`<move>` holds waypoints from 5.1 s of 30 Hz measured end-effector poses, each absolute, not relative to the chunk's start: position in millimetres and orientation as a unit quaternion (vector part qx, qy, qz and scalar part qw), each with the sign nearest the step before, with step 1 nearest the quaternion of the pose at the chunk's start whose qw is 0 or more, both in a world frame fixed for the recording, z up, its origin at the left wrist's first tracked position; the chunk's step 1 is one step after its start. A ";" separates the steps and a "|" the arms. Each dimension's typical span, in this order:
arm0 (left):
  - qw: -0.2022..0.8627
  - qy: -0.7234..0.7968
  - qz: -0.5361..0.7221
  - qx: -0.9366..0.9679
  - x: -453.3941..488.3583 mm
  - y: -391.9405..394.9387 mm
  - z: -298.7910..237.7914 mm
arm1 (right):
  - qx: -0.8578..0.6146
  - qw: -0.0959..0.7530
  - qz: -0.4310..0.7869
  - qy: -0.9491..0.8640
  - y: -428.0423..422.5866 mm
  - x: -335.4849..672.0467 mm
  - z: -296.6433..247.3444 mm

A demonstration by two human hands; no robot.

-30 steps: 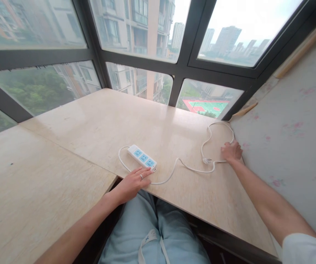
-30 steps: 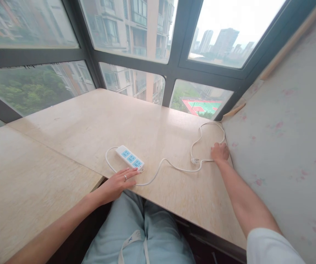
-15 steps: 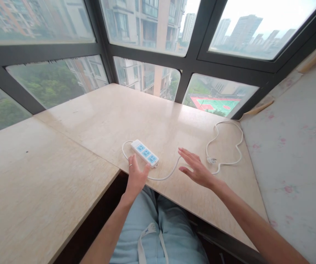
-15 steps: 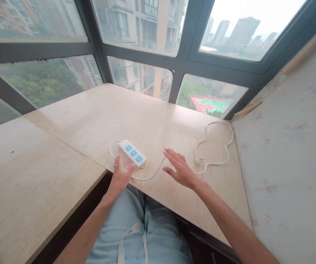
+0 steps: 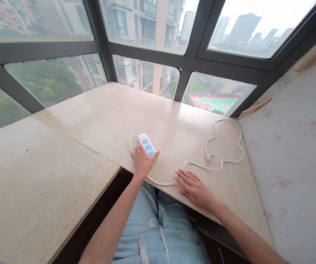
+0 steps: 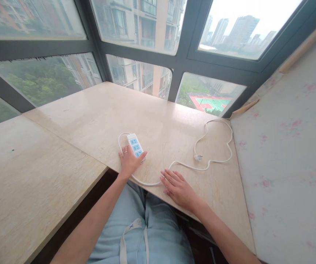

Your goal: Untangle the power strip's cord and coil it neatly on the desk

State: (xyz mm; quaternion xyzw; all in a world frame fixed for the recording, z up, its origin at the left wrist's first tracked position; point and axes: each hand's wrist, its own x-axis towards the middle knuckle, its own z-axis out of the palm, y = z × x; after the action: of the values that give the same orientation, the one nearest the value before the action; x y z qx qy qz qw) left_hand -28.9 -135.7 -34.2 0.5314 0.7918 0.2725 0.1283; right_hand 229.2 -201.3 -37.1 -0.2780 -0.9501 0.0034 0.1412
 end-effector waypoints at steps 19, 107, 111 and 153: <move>0.158 0.636 0.191 0.731 -70.7 -99.3 -47.6 | -0.458 0.169 0.067 -0.870 -170.1 264.4 -50.2; 0.121 0.301 0.054 0.944 -9.5 -104.4 0.0 | -0.362 0.060 0.202 -0.908 -148.4 290.4 15.8; 0.169 0.297 0.131 0.931 -2.7 -91.6 -18.4 | -0.335 0.069 0.157 -0.926 -150.0 275.5 11.6; 0.200 0.417 0.213 0.861 19.5 -192.2 -38.4 | -0.471 0.027 0.319 -0.822 -181.9 322.0 9.7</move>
State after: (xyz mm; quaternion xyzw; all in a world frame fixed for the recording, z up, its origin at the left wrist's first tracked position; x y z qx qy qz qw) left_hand 19.5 -192.2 -38.4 0.8607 0.4166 0.2133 0.2001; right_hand 322.0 -181.9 9.7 -0.4713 -0.8218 0.3190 0.0271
